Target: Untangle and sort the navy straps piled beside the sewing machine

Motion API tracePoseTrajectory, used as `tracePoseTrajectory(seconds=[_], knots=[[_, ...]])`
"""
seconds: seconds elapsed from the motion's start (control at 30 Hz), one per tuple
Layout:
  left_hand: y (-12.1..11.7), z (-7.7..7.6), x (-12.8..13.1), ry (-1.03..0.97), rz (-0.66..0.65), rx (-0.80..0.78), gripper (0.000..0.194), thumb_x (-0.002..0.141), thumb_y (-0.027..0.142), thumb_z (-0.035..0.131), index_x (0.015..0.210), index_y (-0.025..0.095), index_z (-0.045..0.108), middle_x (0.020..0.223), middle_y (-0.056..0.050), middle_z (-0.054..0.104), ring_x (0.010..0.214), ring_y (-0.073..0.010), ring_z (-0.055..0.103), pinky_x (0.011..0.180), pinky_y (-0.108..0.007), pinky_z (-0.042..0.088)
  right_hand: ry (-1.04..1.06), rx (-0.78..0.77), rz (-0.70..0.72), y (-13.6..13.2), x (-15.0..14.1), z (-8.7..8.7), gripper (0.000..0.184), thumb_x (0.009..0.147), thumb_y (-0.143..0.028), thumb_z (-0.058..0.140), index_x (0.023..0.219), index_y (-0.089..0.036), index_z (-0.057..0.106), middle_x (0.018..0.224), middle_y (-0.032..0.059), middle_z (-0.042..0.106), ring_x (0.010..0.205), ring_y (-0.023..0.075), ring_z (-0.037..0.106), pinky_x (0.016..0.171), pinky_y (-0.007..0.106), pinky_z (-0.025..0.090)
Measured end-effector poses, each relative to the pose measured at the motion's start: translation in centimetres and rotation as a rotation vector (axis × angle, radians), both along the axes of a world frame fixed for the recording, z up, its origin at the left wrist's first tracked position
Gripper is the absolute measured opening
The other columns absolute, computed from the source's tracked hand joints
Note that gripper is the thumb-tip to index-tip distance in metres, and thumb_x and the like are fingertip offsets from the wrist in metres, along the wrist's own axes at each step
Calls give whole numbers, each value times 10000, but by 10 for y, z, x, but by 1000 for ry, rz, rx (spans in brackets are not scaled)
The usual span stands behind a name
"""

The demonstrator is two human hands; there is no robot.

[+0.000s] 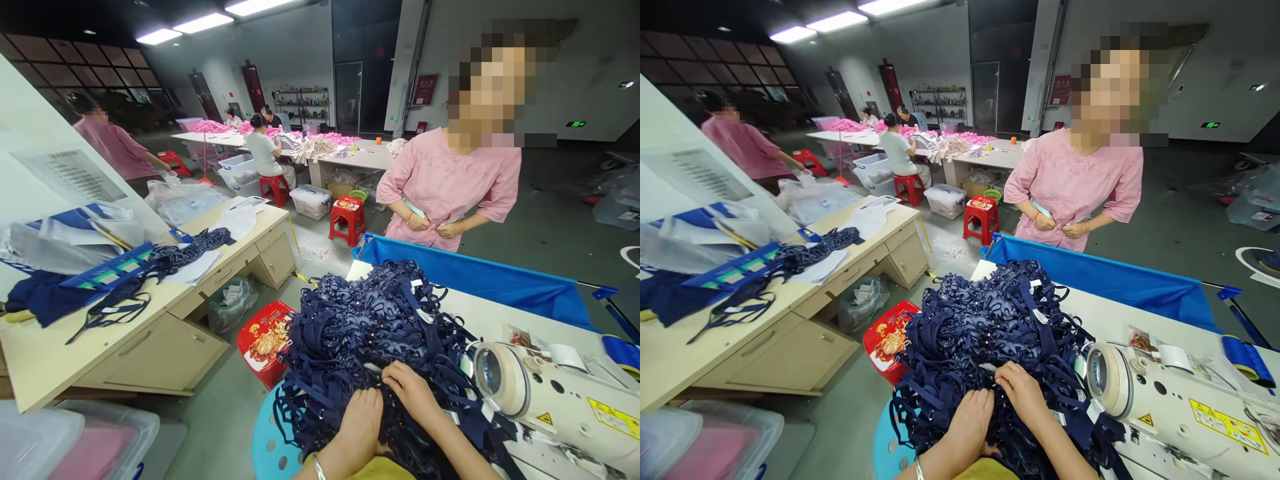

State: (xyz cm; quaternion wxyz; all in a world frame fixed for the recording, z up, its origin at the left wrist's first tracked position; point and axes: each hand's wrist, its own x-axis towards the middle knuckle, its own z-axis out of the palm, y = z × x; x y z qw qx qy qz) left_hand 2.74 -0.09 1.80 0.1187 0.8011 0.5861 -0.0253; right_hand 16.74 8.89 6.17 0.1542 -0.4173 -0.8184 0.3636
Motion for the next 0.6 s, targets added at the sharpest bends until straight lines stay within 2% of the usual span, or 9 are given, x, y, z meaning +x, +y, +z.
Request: tracePoseTrajectory(seconds=[0.07, 0.17, 0.27, 0.33, 0.4, 0.47, 0.53, 0.6], knots=[[-1, 1, -1, -2, 2, -5, 939, 565, 637, 747, 1273, 81, 480, 1106, -140, 583, 981, -277, 542, 915, -379, 391, 172, -139, -33, 5, -5, 4, 186, 898, -336, 453, 815, -235, 586, 852, 5, 585, 840, 173, 552, 794, 277, 435], [-1, 6, -5, -23, 5, -6, 975, 564, 679, 718, 1289, 81, 461, 1226, -167, 541, 1091, -293, 507, 989, -393, 343, 275, -198, -113, 16, -5, 4, 217, 885, -416, 469, 837, -226, 562, 856, 9, 562, 847, 175, 541, 811, 276, 435], [2, 12, -10, -19, -2, 33, 957, 531, 776, 645, 1198, 98, 539, 1459, -219, 284, 1327, -367, 262, 1082, -493, 194, 271, -215, -155, 20, 0, -9, 255, 883, -466, 444, 887, -225, 530, 902, 27, 589, 894, 194, 562, 861, 319, 444], [5, 16, -11, 26, 10, 54, 949, 496, 815, 615, 1107, 90, 587, 1505, -231, 140, 1386, -385, 62, 1100, -539, 77, 270, -269, -155, 18, 6, -20, 271, 900, -484, 388, 908, -230, 481, 882, 35, 611, 869, 201, 595, 829, 343, 483], [9, 17, -11, 65, 6, 54, 954, 489, 827, 598, 1070, 70, 603, 1493, -253, 161, 1393, -379, -12, 1107, -532, 5, 273, -322, -150, 14, 14, -27, 259, 915, -485, 350, 929, -240, 435, 871, 35, 620, 863, 199, 615, 799, 343, 510], [11, 16, -10, 70, -42, 48, 985, 504, 833, 579, 1084, 38, 599, 1432, -282, 296, 1388, -386, 44, 1113, -510, -23, 245, -311, -143, 11, 23, -30, 235, 924, -468, 341, 939, -247, 415, 878, 32, 616, 878, 188, 617, 774, 315, 517], [11, 13, -8, 58, -87, 47, 997, 528, 818, 587, 1103, 3, 591, 1296, -290, 465, 1335, -396, 227, 1121, -484, -7, 164, -202, -128, 11, 29, -29, 211, 922, -441, 355, 913, -246, 434, 846, 21, 598, 835, 174, 608, 740, 284, 504], [9, 9, -7, 46, -101, 49, 972, 542, 792, 614, 1091, -11, 596, 1099, -249, 591, 1193, -374, 419, 1118, -472, 51, 93, -99, -108, 11, 29, -26, 192, 908, -407, 385, 872, -242, 477, 822, 13, 584, 790, 169, 591, 734, 277, 481]])
